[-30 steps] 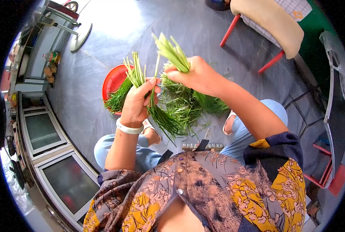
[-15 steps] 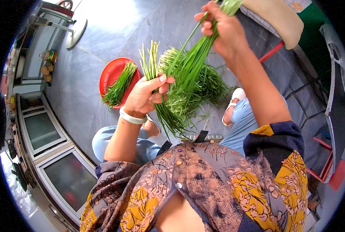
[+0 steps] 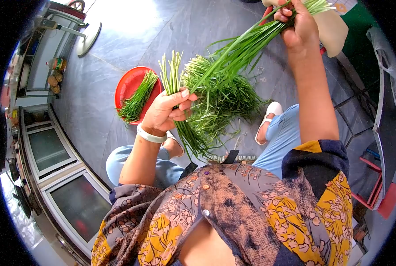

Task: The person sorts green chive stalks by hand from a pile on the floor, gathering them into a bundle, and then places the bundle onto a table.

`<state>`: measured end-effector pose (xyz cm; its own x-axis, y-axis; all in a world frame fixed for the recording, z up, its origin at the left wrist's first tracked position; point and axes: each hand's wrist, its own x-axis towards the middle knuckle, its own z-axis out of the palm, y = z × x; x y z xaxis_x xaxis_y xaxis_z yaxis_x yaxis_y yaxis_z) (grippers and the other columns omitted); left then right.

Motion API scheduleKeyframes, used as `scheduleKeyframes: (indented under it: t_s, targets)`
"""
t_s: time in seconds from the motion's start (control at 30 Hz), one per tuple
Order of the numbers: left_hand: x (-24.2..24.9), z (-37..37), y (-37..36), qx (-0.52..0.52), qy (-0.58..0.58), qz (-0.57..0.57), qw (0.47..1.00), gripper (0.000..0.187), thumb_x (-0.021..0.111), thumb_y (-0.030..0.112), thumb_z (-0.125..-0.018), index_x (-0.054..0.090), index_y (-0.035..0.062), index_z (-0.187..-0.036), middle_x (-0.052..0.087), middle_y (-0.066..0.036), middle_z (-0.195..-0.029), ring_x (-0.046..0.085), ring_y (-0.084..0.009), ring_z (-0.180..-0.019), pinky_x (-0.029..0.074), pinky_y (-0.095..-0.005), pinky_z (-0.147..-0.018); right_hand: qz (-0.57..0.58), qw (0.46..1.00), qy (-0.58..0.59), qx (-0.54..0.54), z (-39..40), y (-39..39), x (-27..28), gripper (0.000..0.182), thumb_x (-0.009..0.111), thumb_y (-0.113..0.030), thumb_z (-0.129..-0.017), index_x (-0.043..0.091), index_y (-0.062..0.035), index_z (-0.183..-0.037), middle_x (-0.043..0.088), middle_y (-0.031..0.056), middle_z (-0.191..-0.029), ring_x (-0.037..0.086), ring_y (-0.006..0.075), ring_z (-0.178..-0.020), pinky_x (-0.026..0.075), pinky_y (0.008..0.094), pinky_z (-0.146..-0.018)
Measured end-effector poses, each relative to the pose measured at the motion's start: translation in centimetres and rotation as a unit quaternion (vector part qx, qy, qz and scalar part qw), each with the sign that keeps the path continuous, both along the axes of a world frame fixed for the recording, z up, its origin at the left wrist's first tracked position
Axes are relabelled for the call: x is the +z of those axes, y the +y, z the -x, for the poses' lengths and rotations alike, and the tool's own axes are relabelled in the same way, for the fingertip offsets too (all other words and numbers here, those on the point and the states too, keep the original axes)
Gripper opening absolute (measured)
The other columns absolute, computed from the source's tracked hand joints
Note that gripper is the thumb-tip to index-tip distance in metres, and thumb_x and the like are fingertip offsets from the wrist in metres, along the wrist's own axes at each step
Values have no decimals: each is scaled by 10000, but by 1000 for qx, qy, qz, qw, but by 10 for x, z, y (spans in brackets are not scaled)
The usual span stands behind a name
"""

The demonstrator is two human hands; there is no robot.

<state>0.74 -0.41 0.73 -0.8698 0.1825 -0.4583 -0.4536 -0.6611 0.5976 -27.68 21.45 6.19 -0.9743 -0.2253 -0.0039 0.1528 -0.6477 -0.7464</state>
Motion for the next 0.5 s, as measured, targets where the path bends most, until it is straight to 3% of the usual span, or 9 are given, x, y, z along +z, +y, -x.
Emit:
scheduleKeyframes:
  t_s: [0.2,0.3,0.5]
  targets:
    - [2,-1,1,9,-10,17,1000,194,590,181,-932,651,-1,-956,455,35,-633,289,-23,-437,228,-181,-400,-21,1000,0,-4,-3,0,3,154,572,-247,-951,526,-100,-955,528,-26,-679,442,33,-484,356,199,-428]
    - [1,0,-1,7,0,7,1000,175,625,182,-907,647,12,-942,519,27,-666,317,-26,-451,251,-201,-425,-22,1000,5,-6,-3,0,4,154,573,-250,-951,527,-102,-958,521,-29,-672,439,37,-482,357,201,-427]
    - [-1,-1,2,24,14,40,999,137,618,110,-902,613,23,-1008,653,-92,-831,370,-35,-446,273,-182,-406,27,1000,9,-3,-9,0,8,161,568,-256,-955,530,-102,-980,493,-31,-644,426,53,-477,361,205,-424]
